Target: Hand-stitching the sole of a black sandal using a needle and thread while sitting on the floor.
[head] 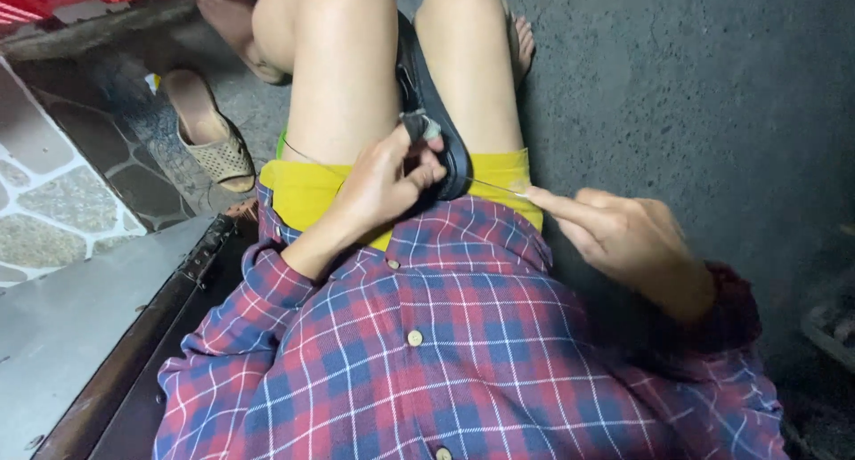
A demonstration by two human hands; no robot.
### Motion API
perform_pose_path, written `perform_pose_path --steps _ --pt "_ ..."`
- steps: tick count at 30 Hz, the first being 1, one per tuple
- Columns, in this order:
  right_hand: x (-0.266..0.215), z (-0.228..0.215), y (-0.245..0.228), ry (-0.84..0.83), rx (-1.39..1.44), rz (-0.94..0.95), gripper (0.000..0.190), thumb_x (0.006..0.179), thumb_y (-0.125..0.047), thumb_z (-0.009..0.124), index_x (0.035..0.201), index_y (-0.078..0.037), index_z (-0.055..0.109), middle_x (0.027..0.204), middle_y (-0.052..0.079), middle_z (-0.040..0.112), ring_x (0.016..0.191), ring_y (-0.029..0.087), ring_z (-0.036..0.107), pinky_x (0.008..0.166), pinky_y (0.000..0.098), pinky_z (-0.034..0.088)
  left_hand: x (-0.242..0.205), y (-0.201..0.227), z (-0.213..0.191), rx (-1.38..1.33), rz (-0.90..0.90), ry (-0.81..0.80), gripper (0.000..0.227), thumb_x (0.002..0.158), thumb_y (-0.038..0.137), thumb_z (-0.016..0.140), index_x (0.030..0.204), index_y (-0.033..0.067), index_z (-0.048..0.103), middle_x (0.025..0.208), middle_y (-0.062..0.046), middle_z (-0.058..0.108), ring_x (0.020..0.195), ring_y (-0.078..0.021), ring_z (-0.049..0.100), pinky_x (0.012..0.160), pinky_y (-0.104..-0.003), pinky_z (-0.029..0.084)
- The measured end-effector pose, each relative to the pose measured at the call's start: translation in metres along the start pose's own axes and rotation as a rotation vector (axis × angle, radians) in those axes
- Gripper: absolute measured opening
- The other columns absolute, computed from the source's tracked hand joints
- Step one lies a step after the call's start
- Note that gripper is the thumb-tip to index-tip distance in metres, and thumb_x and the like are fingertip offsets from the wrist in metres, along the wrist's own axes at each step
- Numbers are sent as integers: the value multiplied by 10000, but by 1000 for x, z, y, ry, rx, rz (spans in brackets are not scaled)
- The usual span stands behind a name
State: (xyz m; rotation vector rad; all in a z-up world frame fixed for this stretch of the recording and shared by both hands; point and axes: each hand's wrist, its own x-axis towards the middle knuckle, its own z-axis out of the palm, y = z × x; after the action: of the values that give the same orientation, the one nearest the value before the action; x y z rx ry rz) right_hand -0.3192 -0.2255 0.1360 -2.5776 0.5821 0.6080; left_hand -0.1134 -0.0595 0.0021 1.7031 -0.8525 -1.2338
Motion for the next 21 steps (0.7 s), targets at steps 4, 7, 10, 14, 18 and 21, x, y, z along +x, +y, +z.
perform_pose_path --steps 4,7,10,14,18,21 --pt "12 15 -2 -19 101 -14 382 922 -212 496 1259 -349 615 680 40 625 665 267 657 586 378 527 -14 0 -8 298 469 316 139 808 4 692 899 -11 587 872 -177 637 803 -386 597 669 -435 499" --pt "26 40 -13 87 465 -96 325 812 -87 674 1136 -117 682 873 145 721 760 352 693 620 425 550 -32 -9 -7 400 282 195 94 815 89 674 836 30 604 756 -140 611 749 -362 611 647 -436 502" --pt "37 81 -10 324 632 -84 303 760 -79 781 1046 -87 682 791 105 702 701 311 689 588 380 530 -30 -11 -1 419 115 21 89 802 118 661 828 47 615 730 -155 618 751 -383 633 664 -475 502" --pt "45 89 -26 446 747 -50 144 772 -73 791 893 -143 756 632 -2 648 551 136 615 506 254 484 -35 9 -9 209 -18 -60 158 813 152 678 853 11 620 765 -222 666 805 -450 642 684 -518 490" --pt "52 81 -48 463 828 -288 110 757 10 767 834 -52 718 613 79 626 510 205 590 483 311 464 -27 16 -8 -44 -170 -105 282 830 311 673 778 34 651 687 -157 683 746 -365 679 701 -431 516" --pt "52 88 -48 427 815 -338 88 772 -25 760 838 -53 707 640 77 623 529 209 598 479 305 452 -18 3 7 5 -164 -152 250 770 311 714 738 70 660 657 -151 666 712 -359 679 667 -422 516"
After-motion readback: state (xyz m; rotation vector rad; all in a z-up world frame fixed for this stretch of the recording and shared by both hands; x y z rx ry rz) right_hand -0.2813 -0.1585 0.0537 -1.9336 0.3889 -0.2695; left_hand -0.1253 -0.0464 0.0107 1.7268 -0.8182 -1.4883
